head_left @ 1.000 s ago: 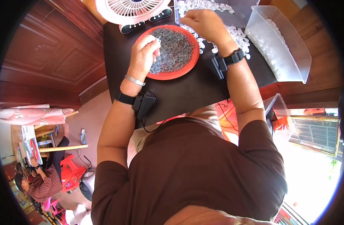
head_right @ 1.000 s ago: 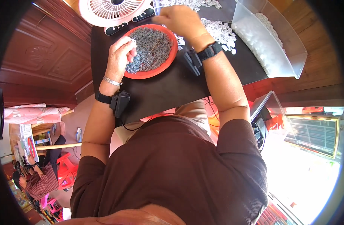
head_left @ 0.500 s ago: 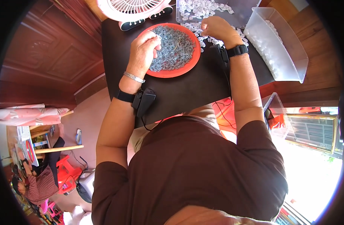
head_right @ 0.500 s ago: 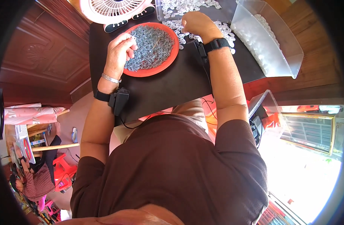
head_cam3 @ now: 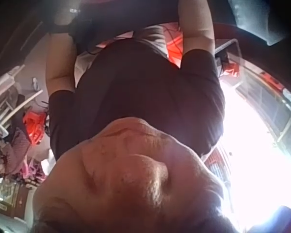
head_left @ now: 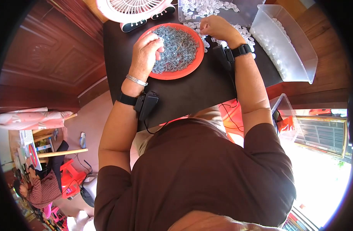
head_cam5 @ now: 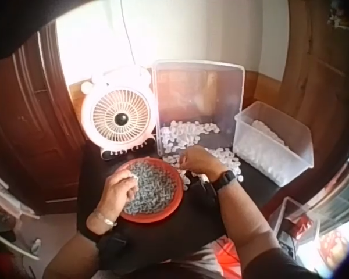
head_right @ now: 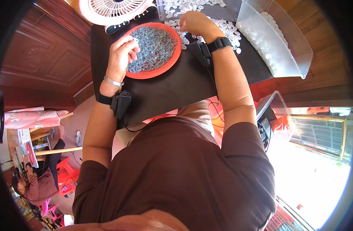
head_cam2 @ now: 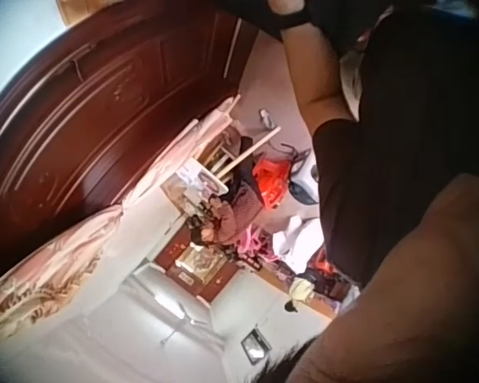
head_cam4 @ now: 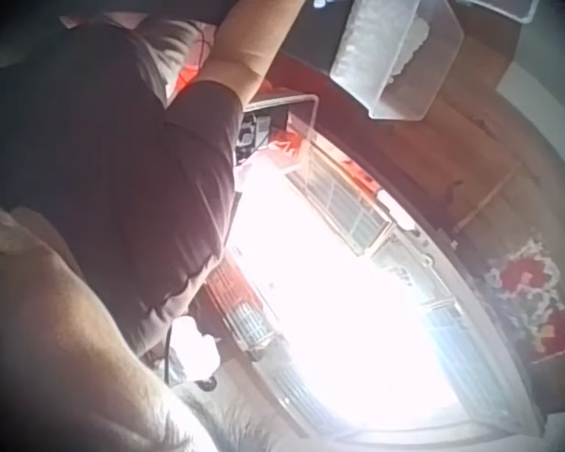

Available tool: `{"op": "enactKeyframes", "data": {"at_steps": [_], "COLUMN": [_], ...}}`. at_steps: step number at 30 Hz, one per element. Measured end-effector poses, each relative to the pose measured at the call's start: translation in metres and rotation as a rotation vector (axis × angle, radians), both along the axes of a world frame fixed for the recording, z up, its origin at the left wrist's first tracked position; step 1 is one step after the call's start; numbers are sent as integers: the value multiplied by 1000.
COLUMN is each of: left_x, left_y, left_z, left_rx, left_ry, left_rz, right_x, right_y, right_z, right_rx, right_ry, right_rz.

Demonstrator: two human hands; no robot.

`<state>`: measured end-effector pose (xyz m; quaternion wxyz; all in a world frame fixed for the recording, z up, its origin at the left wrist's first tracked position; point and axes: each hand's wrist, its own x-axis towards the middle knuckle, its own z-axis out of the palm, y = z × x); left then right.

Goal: Assembling small metal pins into white plastic connectors.

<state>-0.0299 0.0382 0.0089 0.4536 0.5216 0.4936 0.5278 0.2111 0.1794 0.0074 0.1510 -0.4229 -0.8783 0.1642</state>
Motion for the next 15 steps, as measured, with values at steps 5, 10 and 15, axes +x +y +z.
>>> {"op": "enactKeyframes", "data": {"at_steps": [5,10,15], "left_x": [-3,0,7], "left_y": [2,-3,-5], "left_z": [-4,2,6], "left_rx": [27,-36,-15], "left_ry": [33,-55,-281], "left_rz": [-51,-154,-260], "right_x": [-2,-36,-70], "right_y": [-2,-38,-70], "right_z": [6,24,19], "right_rx": [76,-420,-682], "right_ry": [159,677,854], "right_rz": [-76,103,210]}}
